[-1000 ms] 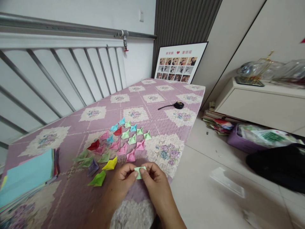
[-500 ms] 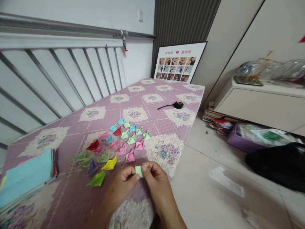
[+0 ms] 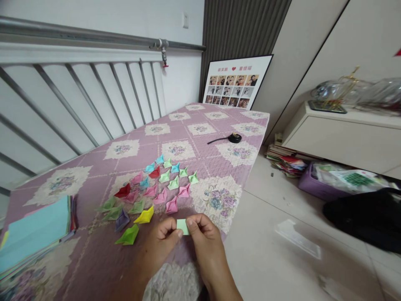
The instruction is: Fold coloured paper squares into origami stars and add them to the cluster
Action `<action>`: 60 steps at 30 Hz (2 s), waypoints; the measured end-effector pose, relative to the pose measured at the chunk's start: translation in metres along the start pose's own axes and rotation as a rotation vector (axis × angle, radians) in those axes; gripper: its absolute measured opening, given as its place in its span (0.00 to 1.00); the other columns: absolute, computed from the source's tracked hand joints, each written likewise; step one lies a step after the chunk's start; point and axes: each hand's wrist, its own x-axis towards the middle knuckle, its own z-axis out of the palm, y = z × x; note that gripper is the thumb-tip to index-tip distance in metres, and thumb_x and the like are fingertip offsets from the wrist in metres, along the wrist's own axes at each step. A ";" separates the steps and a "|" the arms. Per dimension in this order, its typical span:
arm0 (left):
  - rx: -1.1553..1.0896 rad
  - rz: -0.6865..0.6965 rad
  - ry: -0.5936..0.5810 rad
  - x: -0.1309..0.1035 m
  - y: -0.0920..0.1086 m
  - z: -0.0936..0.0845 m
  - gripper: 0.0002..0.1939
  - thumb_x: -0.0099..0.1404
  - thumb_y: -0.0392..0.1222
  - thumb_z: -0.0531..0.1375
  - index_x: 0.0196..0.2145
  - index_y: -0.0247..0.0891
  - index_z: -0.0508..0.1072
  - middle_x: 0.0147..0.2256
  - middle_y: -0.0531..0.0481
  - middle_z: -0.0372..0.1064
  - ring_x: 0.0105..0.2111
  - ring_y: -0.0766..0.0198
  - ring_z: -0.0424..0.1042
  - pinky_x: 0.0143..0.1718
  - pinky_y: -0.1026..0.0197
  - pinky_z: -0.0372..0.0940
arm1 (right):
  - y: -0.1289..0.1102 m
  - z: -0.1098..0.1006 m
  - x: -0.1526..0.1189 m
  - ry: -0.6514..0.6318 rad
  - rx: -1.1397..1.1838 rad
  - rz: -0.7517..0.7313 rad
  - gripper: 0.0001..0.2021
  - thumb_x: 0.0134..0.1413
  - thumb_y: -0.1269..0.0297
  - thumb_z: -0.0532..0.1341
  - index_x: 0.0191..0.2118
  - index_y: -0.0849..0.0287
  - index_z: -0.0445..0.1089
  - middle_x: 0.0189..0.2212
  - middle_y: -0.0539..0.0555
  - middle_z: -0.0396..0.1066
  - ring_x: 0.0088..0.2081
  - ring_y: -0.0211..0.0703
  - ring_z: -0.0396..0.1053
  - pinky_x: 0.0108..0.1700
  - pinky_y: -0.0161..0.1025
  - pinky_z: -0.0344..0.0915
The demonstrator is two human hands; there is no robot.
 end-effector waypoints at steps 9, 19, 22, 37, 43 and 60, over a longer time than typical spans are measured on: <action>-0.082 0.079 -0.016 0.003 -0.003 -0.002 0.06 0.57 0.44 0.56 0.31 0.39 0.67 0.28 0.55 0.62 0.30 0.65 0.61 0.33 0.64 0.56 | 0.001 0.000 0.004 -0.072 -0.095 -0.004 0.17 0.47 0.48 0.64 0.24 0.58 0.67 0.23 0.47 0.63 0.28 0.38 0.58 0.32 0.34 0.57; -0.014 -0.012 0.080 0.004 -0.006 -0.001 0.07 0.57 0.44 0.54 0.25 0.40 0.62 0.23 0.58 0.54 0.25 0.67 0.54 0.27 0.65 0.50 | -0.003 0.003 0.002 -0.070 -0.050 0.004 0.17 0.49 0.49 0.64 0.26 0.58 0.67 0.22 0.46 0.60 0.26 0.35 0.56 0.29 0.32 0.54; -0.004 -0.002 0.090 0.003 -0.006 0.000 0.07 0.57 0.43 0.54 0.24 0.40 0.61 0.22 0.58 0.53 0.24 0.67 0.54 0.26 0.65 0.50 | -0.001 0.001 0.002 -0.098 -0.082 0.008 0.17 0.48 0.49 0.64 0.25 0.59 0.66 0.22 0.46 0.60 0.27 0.36 0.56 0.29 0.32 0.54; -0.039 0.028 0.028 0.003 -0.003 0.001 0.07 0.58 0.45 0.55 0.27 0.40 0.65 0.25 0.56 0.58 0.28 0.66 0.58 0.31 0.65 0.54 | -0.003 0.001 0.002 0.027 -0.079 -0.030 0.17 0.48 0.48 0.63 0.25 0.58 0.65 0.22 0.46 0.59 0.26 0.37 0.56 0.29 0.33 0.55; -0.038 -0.026 0.047 0.003 -0.002 0.001 0.10 0.56 0.46 0.55 0.23 0.40 0.60 0.22 0.58 0.53 0.24 0.67 0.53 0.26 0.65 0.50 | -0.001 -0.001 0.003 0.017 -0.024 -0.015 0.17 0.47 0.48 0.65 0.25 0.58 0.67 0.21 0.46 0.61 0.25 0.36 0.56 0.28 0.33 0.56; -0.045 -0.003 0.063 0.003 -0.001 0.000 0.08 0.57 0.45 0.55 0.25 0.40 0.63 0.24 0.57 0.56 0.26 0.66 0.56 0.29 0.66 0.53 | 0.005 -0.002 0.001 0.060 -0.525 -0.433 0.07 0.55 0.58 0.60 0.36 0.55 0.70 0.29 0.51 0.67 0.32 0.42 0.65 0.35 0.38 0.63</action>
